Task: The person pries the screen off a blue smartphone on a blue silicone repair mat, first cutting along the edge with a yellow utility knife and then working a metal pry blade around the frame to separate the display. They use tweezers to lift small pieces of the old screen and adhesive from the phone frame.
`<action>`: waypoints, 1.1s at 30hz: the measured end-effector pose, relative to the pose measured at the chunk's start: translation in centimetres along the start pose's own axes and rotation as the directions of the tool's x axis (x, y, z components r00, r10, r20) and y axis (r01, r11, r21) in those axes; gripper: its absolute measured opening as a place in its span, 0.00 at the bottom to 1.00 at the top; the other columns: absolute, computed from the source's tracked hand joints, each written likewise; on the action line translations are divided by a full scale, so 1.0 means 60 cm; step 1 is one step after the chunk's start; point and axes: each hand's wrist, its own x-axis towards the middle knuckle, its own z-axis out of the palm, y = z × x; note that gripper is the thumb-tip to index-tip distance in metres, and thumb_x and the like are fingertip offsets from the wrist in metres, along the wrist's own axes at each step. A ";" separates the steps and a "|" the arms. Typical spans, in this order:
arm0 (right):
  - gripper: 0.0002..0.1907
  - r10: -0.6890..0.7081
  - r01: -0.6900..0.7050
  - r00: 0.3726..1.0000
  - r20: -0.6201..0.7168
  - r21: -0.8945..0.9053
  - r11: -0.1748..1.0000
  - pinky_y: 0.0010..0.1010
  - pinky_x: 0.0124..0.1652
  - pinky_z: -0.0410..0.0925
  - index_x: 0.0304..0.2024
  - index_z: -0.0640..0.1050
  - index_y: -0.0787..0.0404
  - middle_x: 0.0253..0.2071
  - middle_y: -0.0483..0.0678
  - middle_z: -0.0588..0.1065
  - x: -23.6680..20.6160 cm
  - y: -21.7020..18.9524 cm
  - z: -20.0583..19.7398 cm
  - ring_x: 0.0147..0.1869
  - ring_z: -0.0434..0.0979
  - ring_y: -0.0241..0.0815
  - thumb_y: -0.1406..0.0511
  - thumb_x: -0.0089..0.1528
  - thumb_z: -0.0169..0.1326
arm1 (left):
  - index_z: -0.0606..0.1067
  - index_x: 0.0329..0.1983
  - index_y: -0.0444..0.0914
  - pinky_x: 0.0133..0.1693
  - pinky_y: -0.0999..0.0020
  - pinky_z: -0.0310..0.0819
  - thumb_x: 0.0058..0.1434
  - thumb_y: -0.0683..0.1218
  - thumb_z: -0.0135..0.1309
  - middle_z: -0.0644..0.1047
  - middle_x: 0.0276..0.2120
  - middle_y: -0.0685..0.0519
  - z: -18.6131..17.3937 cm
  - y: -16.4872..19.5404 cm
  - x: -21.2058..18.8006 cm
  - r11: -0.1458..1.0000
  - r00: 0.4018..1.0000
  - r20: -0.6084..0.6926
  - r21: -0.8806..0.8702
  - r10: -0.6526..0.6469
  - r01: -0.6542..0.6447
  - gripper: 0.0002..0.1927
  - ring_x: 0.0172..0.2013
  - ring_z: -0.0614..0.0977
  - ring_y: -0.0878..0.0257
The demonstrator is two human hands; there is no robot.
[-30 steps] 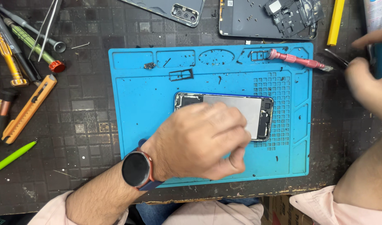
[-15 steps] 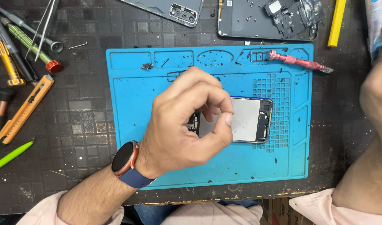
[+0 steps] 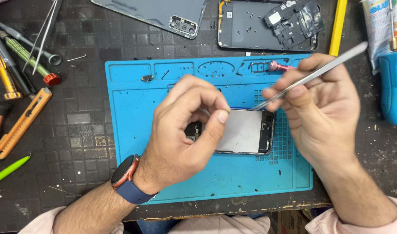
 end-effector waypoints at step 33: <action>0.15 0.006 -0.012 0.999 0.045 0.138 0.990 0.41 0.55 0.77 0.54 0.63 0.62 0.51 0.53 0.74 0.045 0.050 0.005 0.61 0.81 0.57 0.78 0.72 0.52 | 0.74 0.42 0.34 0.28 0.78 0.77 0.68 0.39 0.55 0.74 0.42 0.52 -0.007 -0.027 0.036 0.965 0.989 -0.121 0.237 -0.087 0.114 0.03 0.35 0.81 0.69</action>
